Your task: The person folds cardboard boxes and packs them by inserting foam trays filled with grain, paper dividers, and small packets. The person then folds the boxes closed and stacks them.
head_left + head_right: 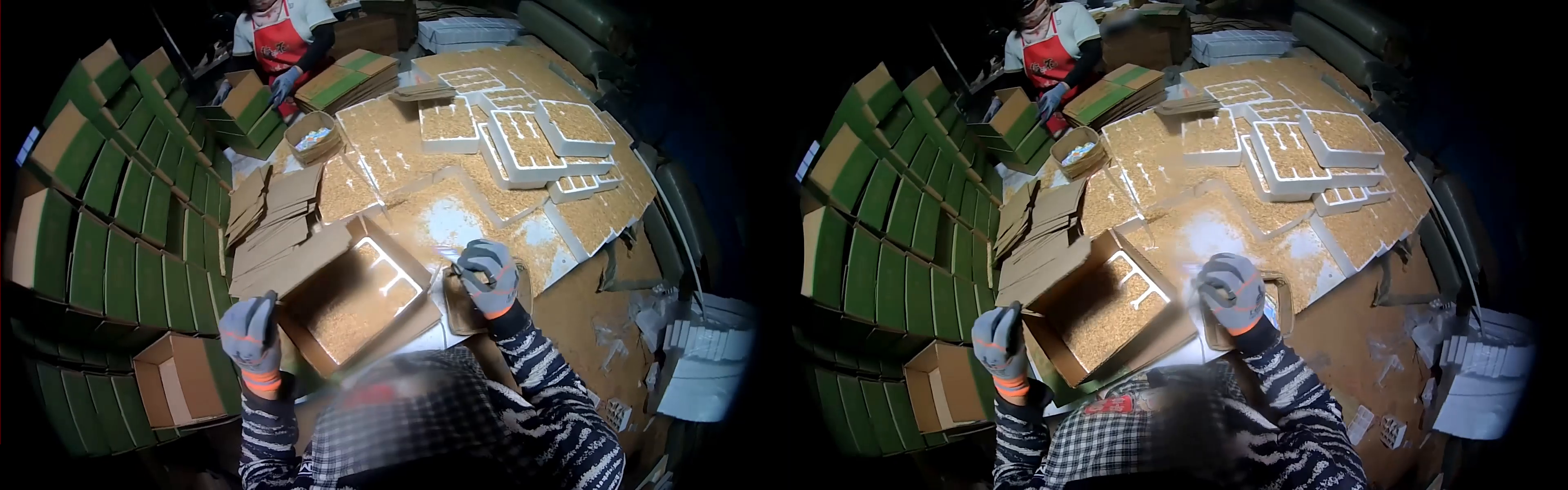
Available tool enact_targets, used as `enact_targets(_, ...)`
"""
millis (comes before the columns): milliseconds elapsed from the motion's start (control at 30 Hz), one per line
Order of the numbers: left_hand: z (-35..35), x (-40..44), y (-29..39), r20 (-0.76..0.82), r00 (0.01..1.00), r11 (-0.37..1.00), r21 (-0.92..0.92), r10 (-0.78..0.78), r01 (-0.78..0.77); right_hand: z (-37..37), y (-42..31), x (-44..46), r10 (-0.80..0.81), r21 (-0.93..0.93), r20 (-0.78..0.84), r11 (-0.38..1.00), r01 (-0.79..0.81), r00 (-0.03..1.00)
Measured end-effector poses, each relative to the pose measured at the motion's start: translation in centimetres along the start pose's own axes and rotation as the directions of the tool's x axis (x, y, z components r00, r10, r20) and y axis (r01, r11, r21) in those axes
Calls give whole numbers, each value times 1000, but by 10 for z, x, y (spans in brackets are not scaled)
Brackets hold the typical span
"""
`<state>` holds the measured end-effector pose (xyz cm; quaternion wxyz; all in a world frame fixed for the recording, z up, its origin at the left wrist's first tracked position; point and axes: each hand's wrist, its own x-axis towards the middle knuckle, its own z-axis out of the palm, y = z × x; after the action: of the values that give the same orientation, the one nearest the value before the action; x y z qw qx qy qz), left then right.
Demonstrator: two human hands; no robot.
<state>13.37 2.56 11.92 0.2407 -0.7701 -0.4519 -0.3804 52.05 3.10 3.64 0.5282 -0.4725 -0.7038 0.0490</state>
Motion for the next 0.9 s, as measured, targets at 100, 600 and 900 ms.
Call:
enact_targets(100,4,-7,16,30,999,999,-18,-27,27,34,-50,38,-282,16,434,952,306,855)
enact_targets(600,39,-64,53,897,406,848,-347,174,401,96,-17,62,-93,44,434,996,82,896)
enact_targets(900,70,-200,6,694,175,-272,-483,-698,832,116,77,34,237,190,880,619,-762,411)
